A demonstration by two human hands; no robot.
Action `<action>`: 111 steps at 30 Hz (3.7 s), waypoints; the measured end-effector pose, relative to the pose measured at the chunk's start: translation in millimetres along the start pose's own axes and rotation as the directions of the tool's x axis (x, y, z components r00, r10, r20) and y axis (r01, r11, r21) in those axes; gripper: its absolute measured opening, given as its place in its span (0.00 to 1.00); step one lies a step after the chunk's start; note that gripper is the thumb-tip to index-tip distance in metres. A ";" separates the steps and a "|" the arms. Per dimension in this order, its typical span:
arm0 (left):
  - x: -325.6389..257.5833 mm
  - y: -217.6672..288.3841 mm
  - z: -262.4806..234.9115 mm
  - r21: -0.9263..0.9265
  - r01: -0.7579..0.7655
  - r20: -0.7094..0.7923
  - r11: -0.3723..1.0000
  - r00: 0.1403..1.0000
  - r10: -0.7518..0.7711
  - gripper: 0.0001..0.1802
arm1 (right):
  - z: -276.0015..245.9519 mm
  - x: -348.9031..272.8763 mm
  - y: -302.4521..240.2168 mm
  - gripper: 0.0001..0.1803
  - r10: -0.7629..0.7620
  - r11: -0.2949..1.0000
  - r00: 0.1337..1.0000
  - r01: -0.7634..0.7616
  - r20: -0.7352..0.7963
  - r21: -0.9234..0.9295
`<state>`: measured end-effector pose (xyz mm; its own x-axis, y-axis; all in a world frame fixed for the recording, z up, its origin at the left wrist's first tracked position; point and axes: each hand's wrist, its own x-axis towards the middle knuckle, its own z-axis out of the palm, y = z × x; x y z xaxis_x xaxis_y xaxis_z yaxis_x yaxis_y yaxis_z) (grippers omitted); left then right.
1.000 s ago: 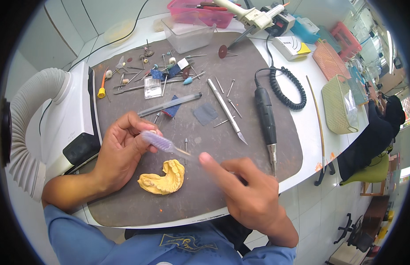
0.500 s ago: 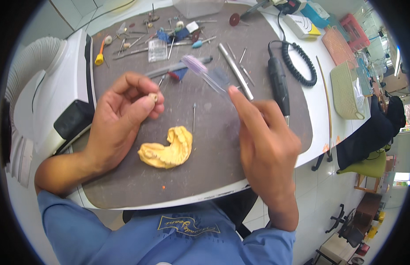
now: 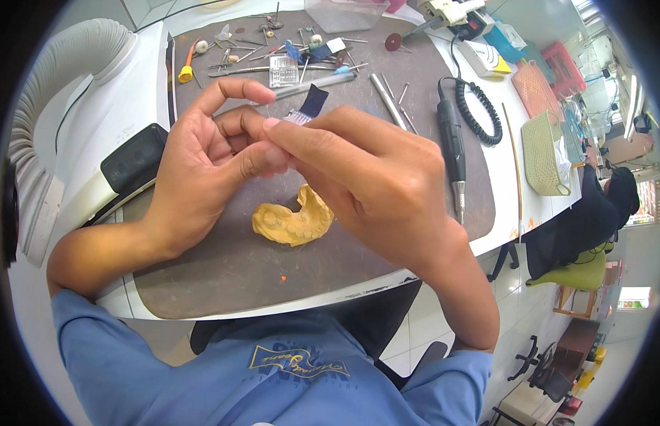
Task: The person fits a small white dental crown into a yellow dental mold, using a rotary tool to grind and adjust the crown's surface. They repeatedly test the fit by pressing the crown into the mold and use a small brush to clean the area. The process involves precise manual manipulation and tool use to ensure the crown aligns correctly with the mold.
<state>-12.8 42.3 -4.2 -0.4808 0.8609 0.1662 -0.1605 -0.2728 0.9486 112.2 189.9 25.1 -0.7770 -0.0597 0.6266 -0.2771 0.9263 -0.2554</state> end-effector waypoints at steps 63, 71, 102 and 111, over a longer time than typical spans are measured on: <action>1.0 -2.3 -4.3 0.096 -0.007 0.170 0.995 0.985 -0.010 0.30 | -22.7 4.9 39.8 0.08 0.391 0.250 0.709 -0.695 0.586 0.674; 2.1 -4.7 -3.9 0.097 -0.034 0.140 0.995 0.990 0.021 0.29 | -21.2 5.4 38.2 0.07 0.402 0.237 0.716 -0.684 0.571 0.690; 2.9 -8.2 -5.3 0.152 -0.085 0.128 0.985 0.990 0.066 0.27 | -16.8 4.4 29.5 0.05 0.388 0.706 0.860 -0.508 0.332 0.493; 5.5 2.4 2.3 -0.004 0.083 0.014 0.997 0.996 -0.083 0.33 | -22.5 3.4 37.6 0.09 0.349 0.732 0.900 -0.435 0.261 0.524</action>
<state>-13.8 47.4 -0.4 -0.4534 0.8866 0.0911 -0.2035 -0.2025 0.9579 111.8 232.9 34.2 -0.9435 0.1723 0.2831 -0.1607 0.5091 -0.8455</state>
